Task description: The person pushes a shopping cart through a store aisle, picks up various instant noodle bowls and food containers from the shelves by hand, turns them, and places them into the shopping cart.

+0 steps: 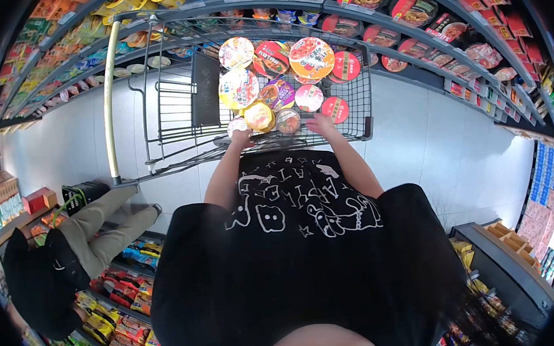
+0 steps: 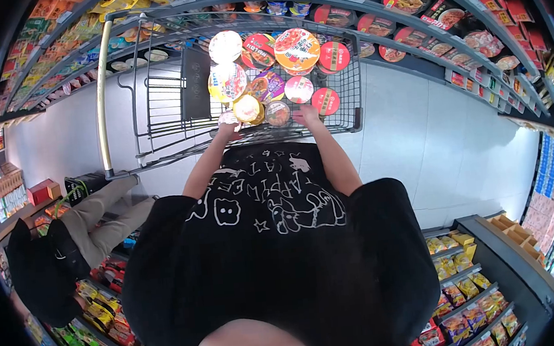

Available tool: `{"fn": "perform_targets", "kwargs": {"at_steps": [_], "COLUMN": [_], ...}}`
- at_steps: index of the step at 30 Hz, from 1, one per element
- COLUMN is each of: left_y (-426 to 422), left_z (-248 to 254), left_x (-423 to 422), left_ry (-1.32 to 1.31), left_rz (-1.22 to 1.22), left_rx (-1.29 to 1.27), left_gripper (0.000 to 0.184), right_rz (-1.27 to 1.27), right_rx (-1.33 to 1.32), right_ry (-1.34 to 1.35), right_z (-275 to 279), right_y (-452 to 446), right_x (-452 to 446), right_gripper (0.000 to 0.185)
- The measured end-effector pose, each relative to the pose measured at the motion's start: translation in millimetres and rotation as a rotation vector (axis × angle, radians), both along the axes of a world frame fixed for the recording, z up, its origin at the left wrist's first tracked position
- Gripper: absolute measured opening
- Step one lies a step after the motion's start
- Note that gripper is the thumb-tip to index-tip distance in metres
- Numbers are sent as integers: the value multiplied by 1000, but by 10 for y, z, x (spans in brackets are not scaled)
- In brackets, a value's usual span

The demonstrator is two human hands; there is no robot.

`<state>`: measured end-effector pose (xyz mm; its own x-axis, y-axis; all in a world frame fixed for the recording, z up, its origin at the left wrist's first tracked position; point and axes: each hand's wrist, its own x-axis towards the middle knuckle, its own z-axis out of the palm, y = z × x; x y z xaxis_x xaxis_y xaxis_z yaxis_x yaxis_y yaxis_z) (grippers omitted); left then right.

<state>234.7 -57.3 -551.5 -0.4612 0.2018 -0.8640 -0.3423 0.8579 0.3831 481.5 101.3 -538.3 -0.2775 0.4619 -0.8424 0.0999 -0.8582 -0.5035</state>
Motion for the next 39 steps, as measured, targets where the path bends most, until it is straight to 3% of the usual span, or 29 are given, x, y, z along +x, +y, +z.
{"fn": "perform_targets", "kwargs": {"at_steps": [3, 4, 5, 6, 7, 8, 9, 11, 12, 13, 18, 19, 20, 23, 25, 28, 30, 32, 39], "left_y": [-217, -98, -158, -163, 55, 104, 173, 224, 164, 154, 86, 97, 97, 67, 94, 186, 261, 320, 586], "left_z": [-1092, -704, -1015, -1599, -526, -331, -196, -49, -405, -383, -379, 98, 5, 489, 865, 1417, 1552, 1699, 2287], "left_x": [-373, -192, -226, -304, -146, -15, 63, 87, 30, 81, 36, 56, 39, 114, 182, 309, 278, 234, 256], "left_ry": [-128, -107, 79, 335, 20, 34, -42, -200, -175, -108, -30, -137, -75, -226, -325, -301, -208, -204, -68], "left_rz": [173, -89, -291, -339, -377, -405, -284, -39, -81, -33, -9, -96, -132, -196, -219, -218, -242, -262, -35], "left_rx": [84, 193, 232, 250, -35, -18, 0, 35, 118, 124, 413, 468, 454, 533, 581, 651, 759, 800, 1005], "left_gripper": [24, 45, 48, 38, 45, 45, 46, 51, 49, 37, 31, 22, 15, 14, 14, 17, 17, 19, 22], "right_rz": [122, 191, 252, 292, 275, 156, 140, 212, 255, 320, 429, 520, 522, 547, 590, 718, 652, 517, 172], "right_rx": [-2, 85, 186, 203, 188, 257, 267, 313, 337, 370, 592, 591, 608, 807, 1274, 1329, 1294, 1441, 1451], "right_ry": [1, 6, 11, -25, -47, -32, -12, -24, -47, -108, -116, -152, -149, -54, 36, 28, 88, 6, 0], "right_z": [98, 125, 164, 87, 254, 188, 132, 54, 88, 86, 205, 237, 294, 692, 1189, 1561, 1769, 1871, 2227], "right_y": [-214, -270, -268, -272, -310, -363, -396, -416, -423, -431, -503, -487, -491, -516, -541, -549, -503, -453, -294], "right_x": [21, 49, 48, 42, 16, 19, 33, 45, 44, 36, 12, -15, -42, -146, -259, -400, -448, -510, -780], "right_gripper": [36, 35, 35, 34, 32, 32, 29, 26, 33, 35, 37, 44, 44, 60, 79, 85, 83, 80, 74]}}
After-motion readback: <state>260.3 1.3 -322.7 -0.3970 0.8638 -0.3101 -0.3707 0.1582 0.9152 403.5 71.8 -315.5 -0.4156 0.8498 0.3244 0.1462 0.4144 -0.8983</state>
